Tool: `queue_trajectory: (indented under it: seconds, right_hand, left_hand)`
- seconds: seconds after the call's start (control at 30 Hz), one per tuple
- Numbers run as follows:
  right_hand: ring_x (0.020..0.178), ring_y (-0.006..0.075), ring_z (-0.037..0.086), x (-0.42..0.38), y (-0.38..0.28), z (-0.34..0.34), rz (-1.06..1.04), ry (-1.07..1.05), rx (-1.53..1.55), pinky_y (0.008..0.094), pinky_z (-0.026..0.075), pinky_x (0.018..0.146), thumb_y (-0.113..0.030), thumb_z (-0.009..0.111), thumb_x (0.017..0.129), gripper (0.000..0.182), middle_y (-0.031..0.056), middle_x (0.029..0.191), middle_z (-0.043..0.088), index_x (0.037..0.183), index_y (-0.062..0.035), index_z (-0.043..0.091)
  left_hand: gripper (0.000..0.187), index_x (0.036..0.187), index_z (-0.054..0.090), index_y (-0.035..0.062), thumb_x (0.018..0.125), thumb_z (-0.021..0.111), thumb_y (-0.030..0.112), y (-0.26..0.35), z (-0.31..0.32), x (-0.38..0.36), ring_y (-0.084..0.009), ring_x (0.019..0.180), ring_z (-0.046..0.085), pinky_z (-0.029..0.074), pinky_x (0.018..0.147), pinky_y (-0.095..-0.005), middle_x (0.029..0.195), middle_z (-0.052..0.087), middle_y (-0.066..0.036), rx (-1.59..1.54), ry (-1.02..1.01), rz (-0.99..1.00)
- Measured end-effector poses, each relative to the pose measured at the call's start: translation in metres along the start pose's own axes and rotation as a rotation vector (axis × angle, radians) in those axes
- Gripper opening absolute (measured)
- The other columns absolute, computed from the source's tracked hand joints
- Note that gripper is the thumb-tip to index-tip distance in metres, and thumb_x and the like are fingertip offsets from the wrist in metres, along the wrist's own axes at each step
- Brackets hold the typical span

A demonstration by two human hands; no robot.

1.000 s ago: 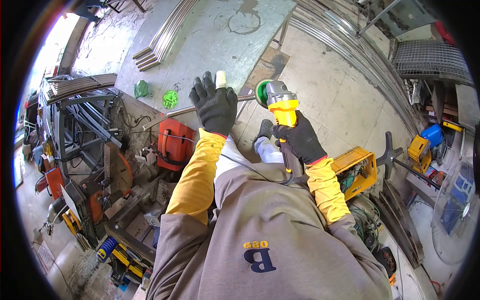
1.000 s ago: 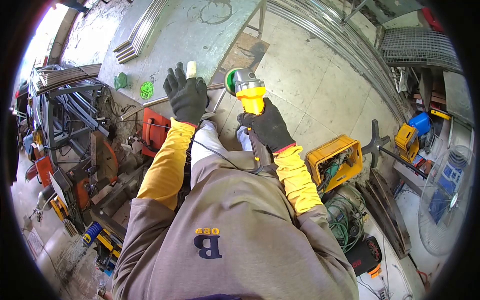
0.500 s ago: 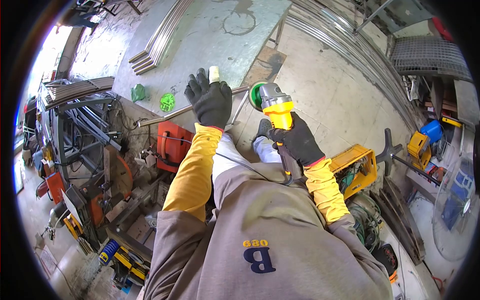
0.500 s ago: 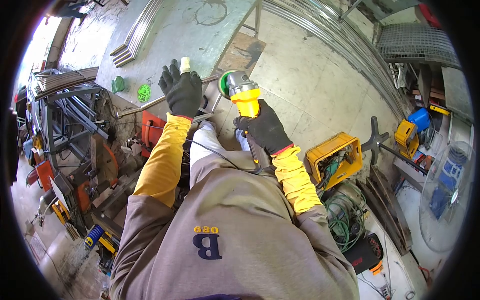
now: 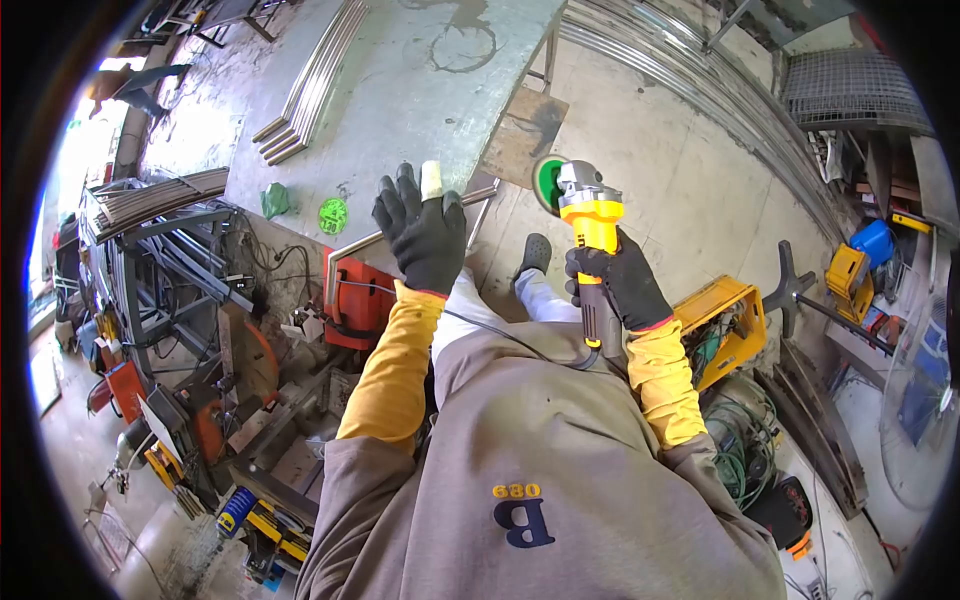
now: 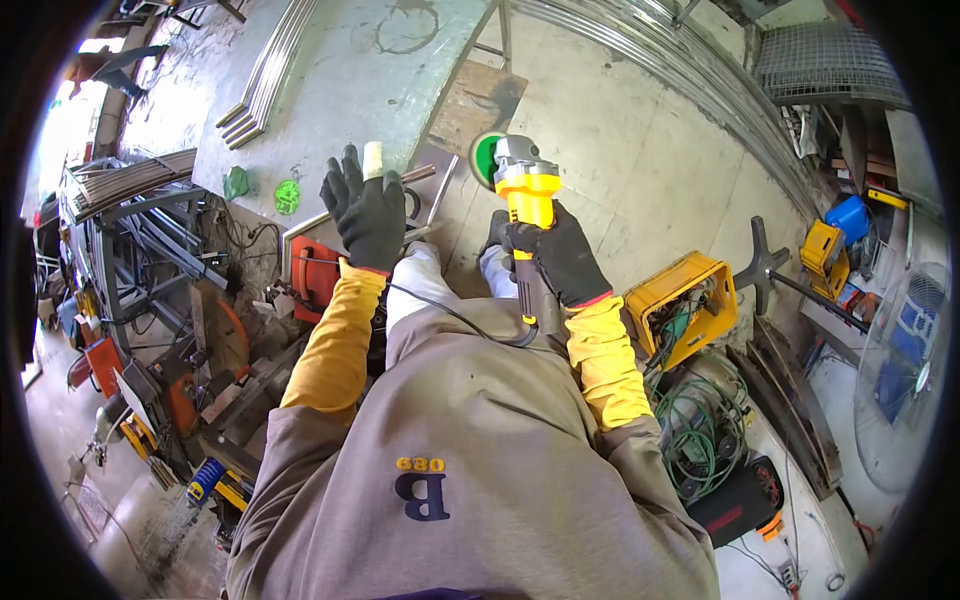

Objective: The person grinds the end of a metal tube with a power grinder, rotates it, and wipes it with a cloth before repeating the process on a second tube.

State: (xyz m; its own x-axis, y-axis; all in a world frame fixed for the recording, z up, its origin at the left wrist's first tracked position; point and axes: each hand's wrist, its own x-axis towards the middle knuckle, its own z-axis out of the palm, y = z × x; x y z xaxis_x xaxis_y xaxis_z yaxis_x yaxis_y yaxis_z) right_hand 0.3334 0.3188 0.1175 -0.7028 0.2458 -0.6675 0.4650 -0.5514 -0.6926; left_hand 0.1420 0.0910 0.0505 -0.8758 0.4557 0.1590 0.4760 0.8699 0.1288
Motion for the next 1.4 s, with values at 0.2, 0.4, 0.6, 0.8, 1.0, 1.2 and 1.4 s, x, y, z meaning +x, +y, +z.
queue_trajectory:
  seconds: [0.2,0.4,0.6,0.8,1.0,1.2,1.4]
  right_hand:
    - [0.079,0.0208,0.076,0.009,0.006,-0.011,0.14,-0.186,0.105,0.0381,0.066,0.073,-0.029,0.087,0.094,0.051,0.0095,0.1,0.074,0.13,-0.0029,0.064]
    - [0.078,0.0214,0.076,0.01,0.005,-0.009,0.234,-0.21,0.067,0.037,0.066,0.075,-0.032,0.087,0.095,0.049,0.0093,0.098,0.075,0.129,-0.0042,0.066]
    - [0.077,0.0216,0.076,0.011,-0.001,-0.003,0.202,-0.235,0.04,0.0363,0.065,0.073,-0.033,0.088,0.094,0.052,0.0108,0.098,0.076,0.129,-0.0025,0.066]
    - [0.075,0.0208,0.075,0.009,-0.012,0.006,0.129,-0.239,-0.1,0.0366,0.064,0.07,-0.028,0.085,0.094,0.052,0.0104,0.097,0.075,0.133,0.0003,0.066]
    - [0.089,0.0163,0.071,0.004,-0.019,0.016,0.062,-0.198,-0.281,0.0356,0.06,0.084,-0.014,0.083,0.095,0.037,0.005,0.104,0.076,0.128,-0.0024,0.071]
    - [0.093,0.0252,0.075,-0.003,-0.008,0.026,-0.085,-0.099,-0.575,0.0401,0.06,0.087,-0.022,0.09,0.09,0.047,0.0125,0.106,0.078,0.129,-0.0047,0.069]
    - [0.104,0.0367,0.078,-0.028,-0.026,0.041,-0.164,0.028,-0.834,0.0462,0.06,0.091,-0.025,0.092,0.088,0.053,0.0178,0.114,0.08,0.131,-0.0044,0.068]
  left_hand:
    - [0.058,0.158,0.061,0.0087,0.107,0.061,0.037,-0.004,-0.008,-0.031,-0.0504,0.163,0.033,0.022,0.134,-0.0638,0.174,0.045,-0.021,-0.038,0.009,0.078]
    - [0.062,0.159,0.06,0.0091,0.103,0.068,0.035,-0.005,-0.015,-0.033,-0.0513,0.161,0.035,0.022,0.134,-0.0646,0.172,0.046,-0.022,-0.111,0.012,0.102]
    - [0.059,0.157,0.062,0.0086,0.104,0.067,0.035,-0.002,-0.019,-0.031,-0.0512,0.16,0.037,0.022,0.134,-0.065,0.17,0.048,-0.023,-0.127,0.015,0.108]
    - [0.053,0.153,0.065,0.0075,0.108,0.061,0.035,-0.001,-0.016,-0.02,-0.0503,0.161,0.037,0.023,0.133,-0.0647,0.168,0.052,-0.021,-0.102,0.011,0.096]
    - [0.05,0.151,0.067,0.0063,0.11,0.057,0.033,-0.006,-0.012,-0.008,-0.0513,0.16,0.038,0.024,0.133,-0.0646,0.168,0.053,-0.021,-0.075,-0.01,0.101]
    - [0.051,0.149,0.069,0.0056,0.111,0.055,0.036,-0.011,-0.001,0.01,-0.0517,0.159,0.039,0.023,0.133,-0.0646,0.17,0.051,-0.021,-0.052,0.009,0.077]
    - [0.055,0.156,0.064,0.0103,0.11,0.055,0.04,-0.013,0.004,0.019,-0.0535,0.158,0.038,0.024,0.131,-0.0675,0.169,0.049,-0.024,-0.036,0.019,0.059]
